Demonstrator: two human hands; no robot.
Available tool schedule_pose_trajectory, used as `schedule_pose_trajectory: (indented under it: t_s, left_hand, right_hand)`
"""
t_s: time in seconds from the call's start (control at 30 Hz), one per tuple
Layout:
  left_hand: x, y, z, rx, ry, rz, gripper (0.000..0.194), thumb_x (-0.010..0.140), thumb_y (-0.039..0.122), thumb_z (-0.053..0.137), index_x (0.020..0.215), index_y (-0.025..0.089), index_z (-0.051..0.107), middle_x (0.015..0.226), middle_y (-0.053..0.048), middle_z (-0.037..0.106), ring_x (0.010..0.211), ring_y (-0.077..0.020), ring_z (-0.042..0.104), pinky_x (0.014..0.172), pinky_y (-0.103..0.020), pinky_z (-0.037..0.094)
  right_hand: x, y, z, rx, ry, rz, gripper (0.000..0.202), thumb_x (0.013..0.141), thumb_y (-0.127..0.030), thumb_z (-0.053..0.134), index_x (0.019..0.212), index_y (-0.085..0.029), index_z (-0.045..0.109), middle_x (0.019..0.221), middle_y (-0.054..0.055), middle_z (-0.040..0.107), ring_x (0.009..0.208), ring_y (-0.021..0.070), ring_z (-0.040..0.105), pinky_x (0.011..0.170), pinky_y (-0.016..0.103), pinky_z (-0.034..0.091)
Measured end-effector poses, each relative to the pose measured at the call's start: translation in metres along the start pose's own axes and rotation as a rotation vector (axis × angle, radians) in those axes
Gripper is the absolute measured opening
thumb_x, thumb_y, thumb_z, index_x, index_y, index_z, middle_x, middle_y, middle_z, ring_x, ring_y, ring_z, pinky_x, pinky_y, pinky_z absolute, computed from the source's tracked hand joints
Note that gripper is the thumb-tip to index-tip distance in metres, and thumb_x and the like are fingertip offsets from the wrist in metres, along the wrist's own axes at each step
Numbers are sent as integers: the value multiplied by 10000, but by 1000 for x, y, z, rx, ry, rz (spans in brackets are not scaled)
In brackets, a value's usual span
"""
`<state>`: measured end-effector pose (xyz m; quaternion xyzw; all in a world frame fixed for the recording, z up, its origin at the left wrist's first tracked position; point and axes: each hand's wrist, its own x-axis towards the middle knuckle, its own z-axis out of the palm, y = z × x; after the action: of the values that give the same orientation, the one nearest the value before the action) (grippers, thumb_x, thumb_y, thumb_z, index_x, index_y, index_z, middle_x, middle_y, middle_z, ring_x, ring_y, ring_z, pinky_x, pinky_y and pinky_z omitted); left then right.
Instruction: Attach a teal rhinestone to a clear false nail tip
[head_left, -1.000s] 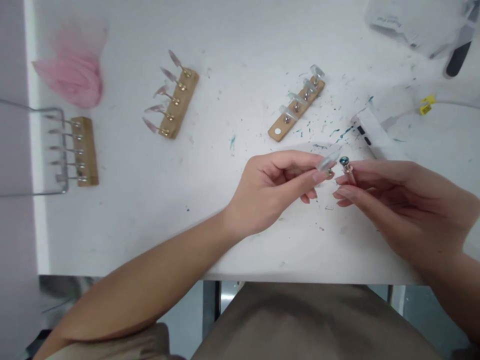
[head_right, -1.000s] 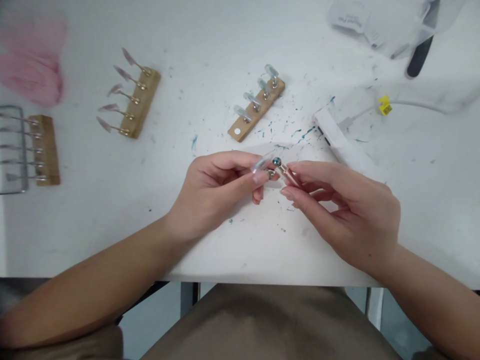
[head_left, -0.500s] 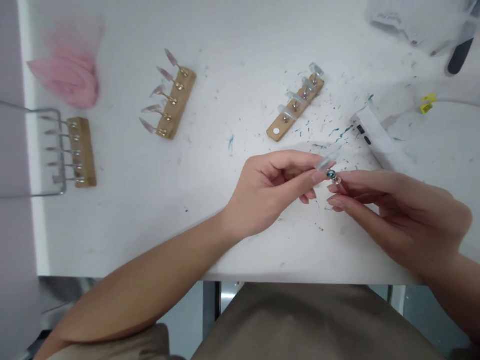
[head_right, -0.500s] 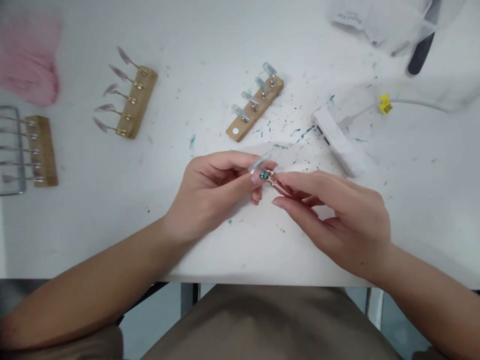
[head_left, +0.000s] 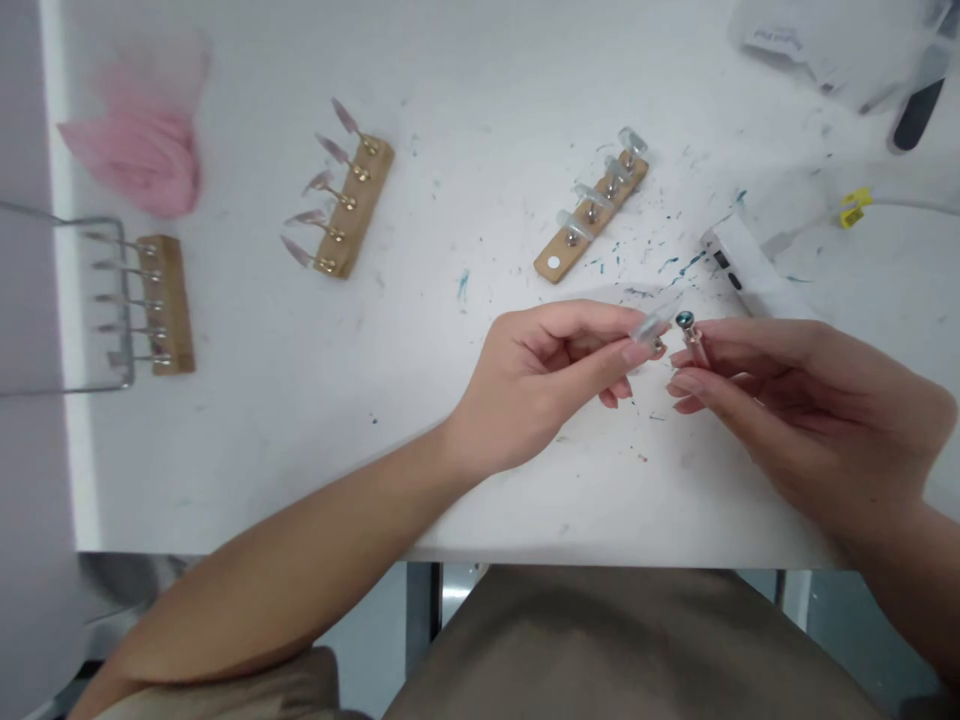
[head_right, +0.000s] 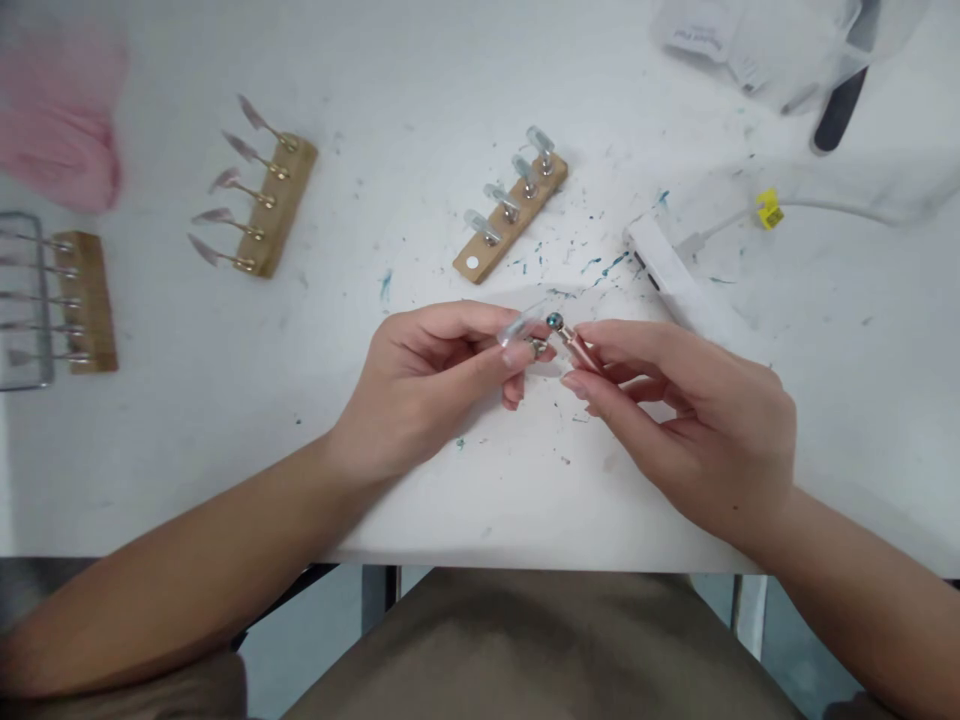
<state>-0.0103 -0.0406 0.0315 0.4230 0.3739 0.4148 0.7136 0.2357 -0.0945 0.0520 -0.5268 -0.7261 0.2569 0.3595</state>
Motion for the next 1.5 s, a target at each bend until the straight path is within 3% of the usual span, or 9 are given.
schedule_pose_trajectory:
  t_s: [0.17,0.33,0.53,0.8,1.27,1.37,1.5]
  left_hand:
    - [-1,0,0,-7,-8,4,327,910,506,1205,1037,261,1029,981,-25,972,721,-111,825,716,-233,770]
    - [0,1,0,-10,-18,5,356,905,540,1202,1015,254,1021,1015,-36,982,719,-115,821,715,-239,769]
    - [1,0,0,-78,-19,-6,268,868,388,1235,1002,283,1029,983,-13,973,691,-106,800,700,-232,758]
    - [0,-1,-1,-3,-21,1,340,910,508,1204,1031,251,1017,1009,-45,978,755,-139,847,722,-255,767]
    - [0,0,-1,-40,-10,-16,309,889,437,1222,1008,246,1011,964,-21,963,688,-101,803,689,-226,747]
    - [1,-1,-2,-55,-6,-12,311,888,426,1223,1002,248,995,982,-14,970,681,-100,804,675,-227,741]
    - [2,-2,-3,-46,-14,0,350,902,475,1209,1000,244,964,1114,-35,1001,713,-116,831,659,-242,743]
  right_hand:
    - [0,0,2,15,-5,2,275,1151,-164,825,1407,-264,834,1304,-90,801,1067,-64,830,1022,-32,715]
    - [-1,-3,2,-11,-5,16,263,1141,-188,853,1394,-263,843,1310,-73,803,1082,-45,834,918,-46,676]
    - [1,-3,1,4,-23,-61,267,1129,-150,846,1392,-196,836,1285,-41,809,1052,-39,830,903,-37,684]
    - [-3,2,1,1,-64,-100,269,1146,-196,839,1413,-227,851,1287,-28,813,1085,-9,848,868,-11,688]
    - [0,-1,1,89,47,86,276,1122,-219,885,1394,-264,887,1268,-32,805,1017,-9,840,971,24,746]
    - [4,2,-2,130,107,127,255,1089,-261,941,1334,-193,912,1226,10,808,972,19,842,903,24,732]
    - [11,7,-7,211,213,214,390,1014,-336,1031,1307,-97,933,1163,86,803,924,95,845,787,77,713]
